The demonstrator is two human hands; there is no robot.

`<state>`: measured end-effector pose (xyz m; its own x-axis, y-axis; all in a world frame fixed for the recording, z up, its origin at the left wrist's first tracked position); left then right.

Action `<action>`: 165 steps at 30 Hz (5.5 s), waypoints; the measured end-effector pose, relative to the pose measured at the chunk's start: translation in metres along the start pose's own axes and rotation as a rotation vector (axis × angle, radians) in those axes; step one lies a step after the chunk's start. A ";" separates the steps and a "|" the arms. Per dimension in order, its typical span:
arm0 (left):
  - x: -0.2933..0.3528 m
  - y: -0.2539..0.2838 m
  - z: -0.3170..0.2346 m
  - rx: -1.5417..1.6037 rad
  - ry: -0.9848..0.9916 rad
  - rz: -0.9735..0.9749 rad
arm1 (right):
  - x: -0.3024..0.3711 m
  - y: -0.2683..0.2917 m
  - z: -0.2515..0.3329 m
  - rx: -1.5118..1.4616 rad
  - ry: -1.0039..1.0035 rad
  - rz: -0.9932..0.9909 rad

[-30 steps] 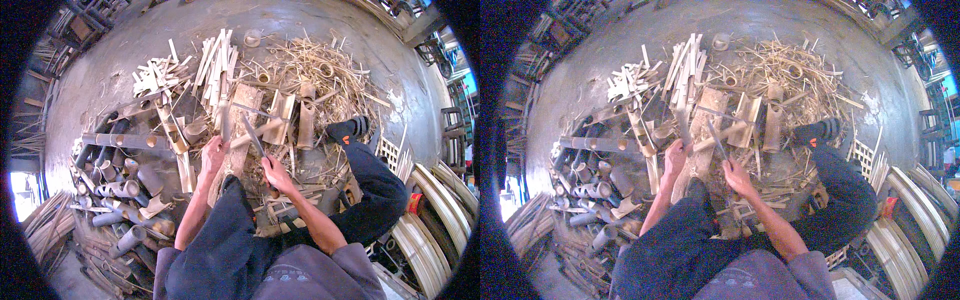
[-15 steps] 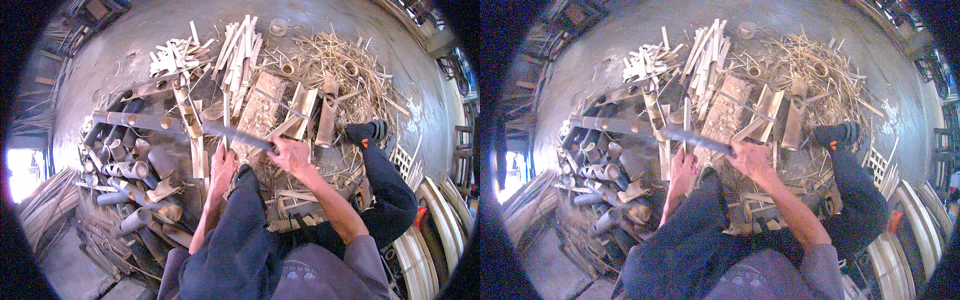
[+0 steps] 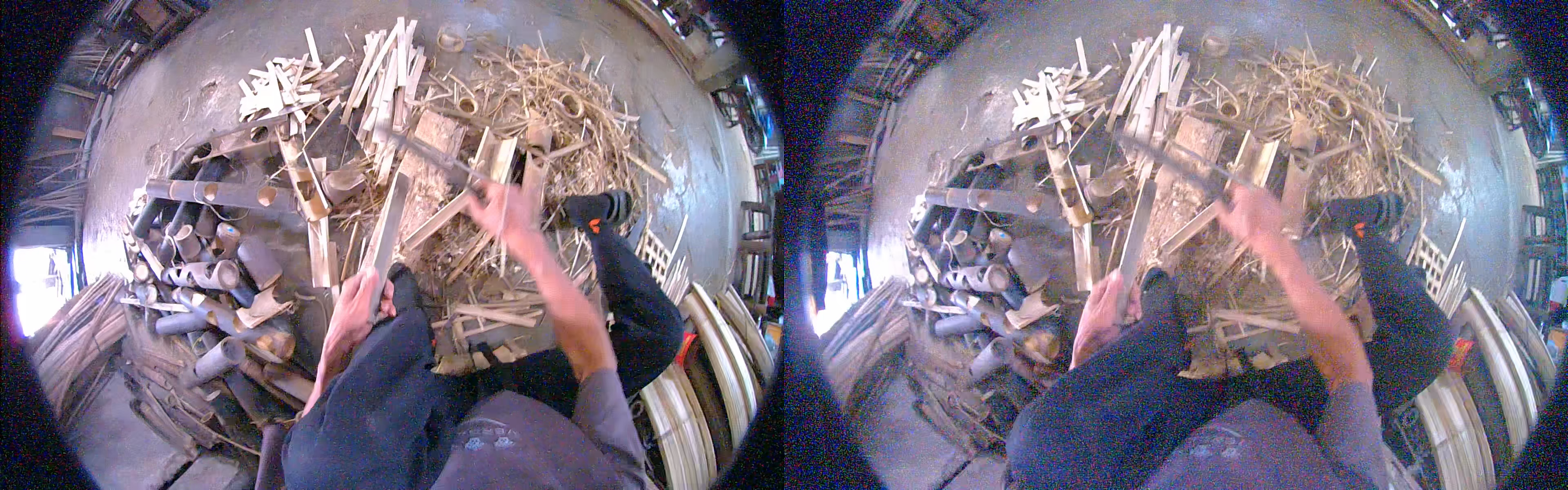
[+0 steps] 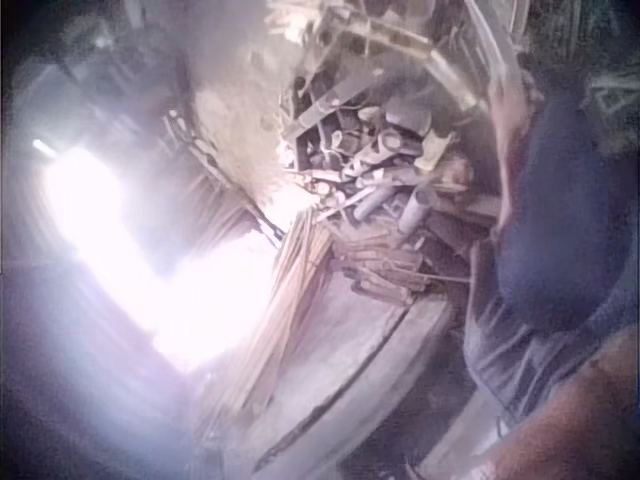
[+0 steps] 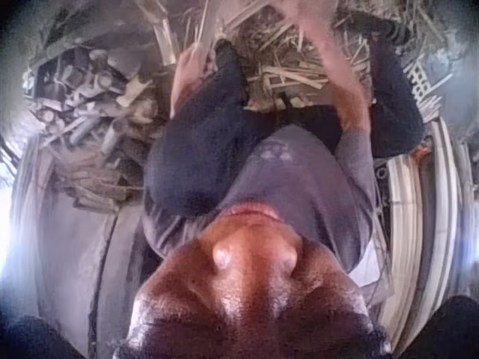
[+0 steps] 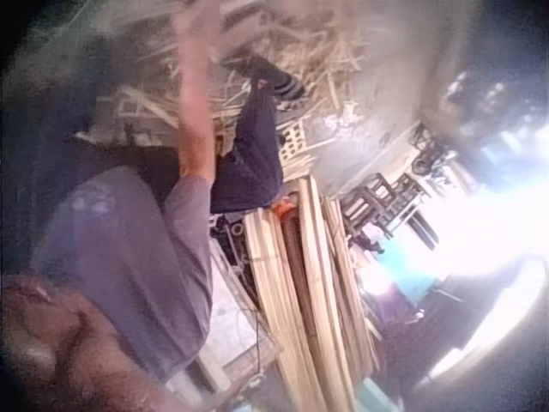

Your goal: The person sits on the floor and uses a knife to split bamboo strips into thinner pieces. They repeatedly hold the bamboo, cut it, and set the pieces aside among other bamboo scraps.

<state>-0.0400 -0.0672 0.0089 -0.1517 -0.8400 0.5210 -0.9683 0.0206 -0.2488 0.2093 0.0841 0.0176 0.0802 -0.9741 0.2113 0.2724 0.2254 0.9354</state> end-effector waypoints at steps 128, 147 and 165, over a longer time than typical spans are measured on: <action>-0.061 -0.031 -0.031 0.205 -0.188 -0.108 | 0.025 -0.035 0.019 -0.135 0.256 0.038; -0.028 -0.038 -0.028 0.041 0.080 0.017 | 0.025 -0.018 0.023 0.002 0.310 0.007; 0.010 0.010 -0.032 -0.422 -0.313 -0.235 | -0.005 -0.029 -0.085 -0.268 -0.178 -0.024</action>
<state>-0.0580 -0.0579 0.0374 0.0806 -0.9673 0.2407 -0.9741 -0.0252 0.2249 0.2829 0.0835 -0.0346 -0.0920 -0.9615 0.2589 0.5168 0.1762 0.8378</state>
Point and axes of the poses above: each hand's wrist, its own x-axis away from the middle knuckle, its own y-axis out of the back of the hand, z = x × y, the point moved 3 cm from there along -x, towards the middle knuckle, and after that the axes turned 2 degrees about -y, right-handed, at the moved point
